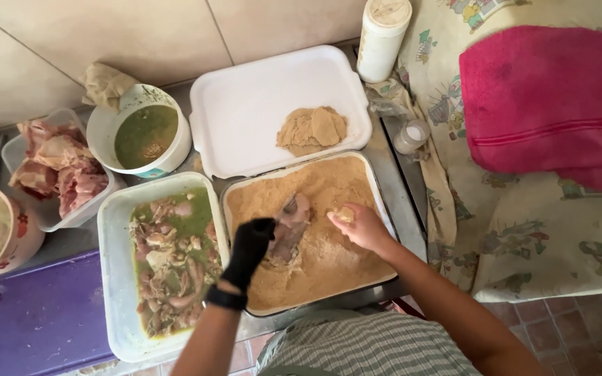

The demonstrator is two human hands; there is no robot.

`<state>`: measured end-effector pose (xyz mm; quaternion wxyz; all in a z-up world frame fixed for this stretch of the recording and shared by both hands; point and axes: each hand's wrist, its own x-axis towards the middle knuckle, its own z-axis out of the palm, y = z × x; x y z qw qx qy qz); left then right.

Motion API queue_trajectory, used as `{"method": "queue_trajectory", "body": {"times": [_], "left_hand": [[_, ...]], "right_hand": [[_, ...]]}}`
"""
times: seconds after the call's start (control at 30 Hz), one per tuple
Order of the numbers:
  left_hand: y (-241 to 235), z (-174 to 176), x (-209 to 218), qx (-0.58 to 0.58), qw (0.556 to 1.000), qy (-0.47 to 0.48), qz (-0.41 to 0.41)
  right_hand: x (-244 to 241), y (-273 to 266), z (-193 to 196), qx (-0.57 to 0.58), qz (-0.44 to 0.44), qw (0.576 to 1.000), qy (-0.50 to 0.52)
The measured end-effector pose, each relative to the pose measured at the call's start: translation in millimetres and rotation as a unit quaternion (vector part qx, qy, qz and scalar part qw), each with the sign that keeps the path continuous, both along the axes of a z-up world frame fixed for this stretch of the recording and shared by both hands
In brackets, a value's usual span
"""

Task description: Breading raw chicken pieces by dipping them in breadcrumbs and placing them on a tray.

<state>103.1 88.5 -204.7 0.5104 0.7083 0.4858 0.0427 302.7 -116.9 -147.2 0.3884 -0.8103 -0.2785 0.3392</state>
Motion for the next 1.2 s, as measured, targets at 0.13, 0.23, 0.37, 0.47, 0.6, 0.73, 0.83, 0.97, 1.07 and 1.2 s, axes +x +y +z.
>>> {"method": "queue_trajectory", "body": {"times": [0.13,0.23,0.37,0.47,0.6,0.73,0.83,0.97,1.07,1.2], "left_hand": [[44,30,30,0.089,0.971,0.153,-0.160],[65,58,74,0.192,0.914,0.236,-0.267],[72,55,94,0.182,0.919,0.231,-0.263],[61,78,102,0.204,0.911,0.236,-0.268],[52,100,100,0.182,0.914,0.216,-0.292],[53,103,102,0.184,0.909,0.219,-0.303],[56,108,105,0.205,0.900,0.225,-0.313],[60,118,108,0.213,0.896,0.202,-0.333],[61,117,114,0.235,0.884,0.204,-0.349],[58,102,119,0.253,0.875,0.205,-0.358]], "right_hand": [[-9,30,7,-0.058,0.186,0.978,0.072],[-48,39,75,0.032,0.311,0.945,0.091],[-66,64,16,-0.002,0.286,0.950,-0.123],[-51,54,35,0.097,0.161,0.975,-0.117],[-32,3,-10,-0.088,0.195,0.875,-0.433],[-42,-30,-20,-0.062,0.207,0.791,-0.572],[-16,-16,-70,0.021,0.114,0.793,-0.598],[-62,26,-40,0.060,0.227,0.872,-0.429],[-80,60,-29,0.125,0.216,0.844,-0.474],[-101,78,-9,0.075,0.408,0.806,-0.422]]}}
